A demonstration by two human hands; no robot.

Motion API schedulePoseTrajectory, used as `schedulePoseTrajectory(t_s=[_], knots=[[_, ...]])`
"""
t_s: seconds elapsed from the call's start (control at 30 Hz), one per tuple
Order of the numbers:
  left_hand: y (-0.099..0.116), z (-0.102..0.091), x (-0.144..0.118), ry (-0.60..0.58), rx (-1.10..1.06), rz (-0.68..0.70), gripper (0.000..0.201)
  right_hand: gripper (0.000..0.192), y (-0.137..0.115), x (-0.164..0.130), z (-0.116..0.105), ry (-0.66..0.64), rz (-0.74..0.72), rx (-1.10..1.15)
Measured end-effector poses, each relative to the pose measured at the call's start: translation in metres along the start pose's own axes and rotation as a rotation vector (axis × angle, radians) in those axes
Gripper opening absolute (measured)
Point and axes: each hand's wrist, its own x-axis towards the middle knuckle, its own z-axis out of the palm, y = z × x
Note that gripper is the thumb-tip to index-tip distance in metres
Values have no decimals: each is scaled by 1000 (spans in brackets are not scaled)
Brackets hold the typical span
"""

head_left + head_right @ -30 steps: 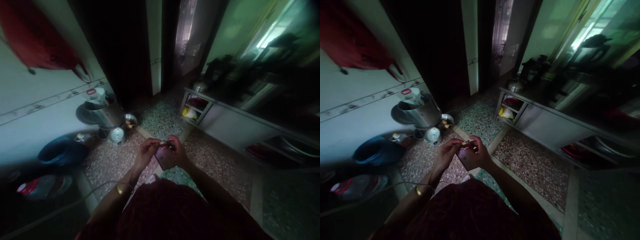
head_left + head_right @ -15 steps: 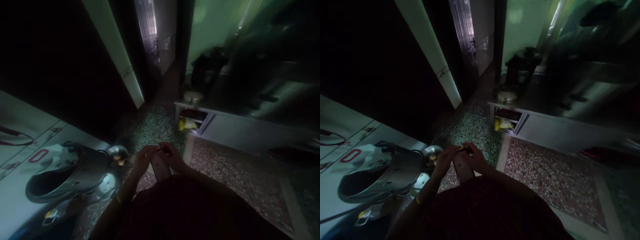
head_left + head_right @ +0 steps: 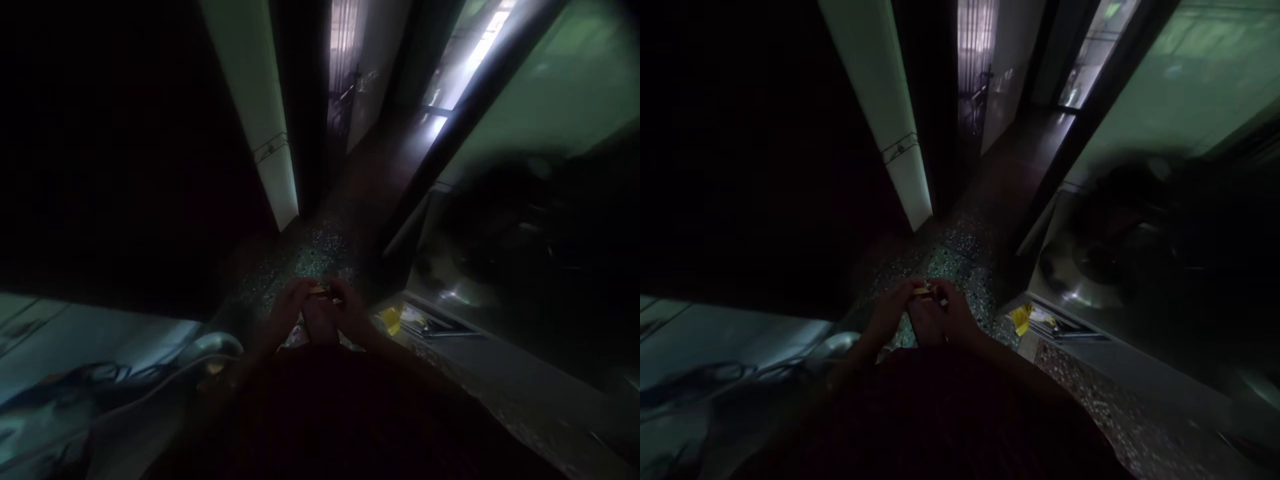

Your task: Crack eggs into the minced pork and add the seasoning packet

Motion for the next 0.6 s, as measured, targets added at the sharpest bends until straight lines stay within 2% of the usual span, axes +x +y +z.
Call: schedulePoseTrajectory(t_s=[0.07,0.13,0.23,0.33,0.47,0.6], knots=[[12,-6,67,-59,9,-17,31,36,-1,52,-4,79,26,-14],[21,-2,132,-148,28,-11,31,35,0,100,-15,167,19,-22],[23,18,228,-274,14,25,30,35,12,174,-40,287,7,-29],[17,46,323,-315,12,56,31,36,28,257,-73,371,5,-22],[22,77,444,-317,71,76,34,33,31,375,-127,369,-5,2],[34,94,548,-314,139,157,33,26,25,484,-179,326,40,32]])
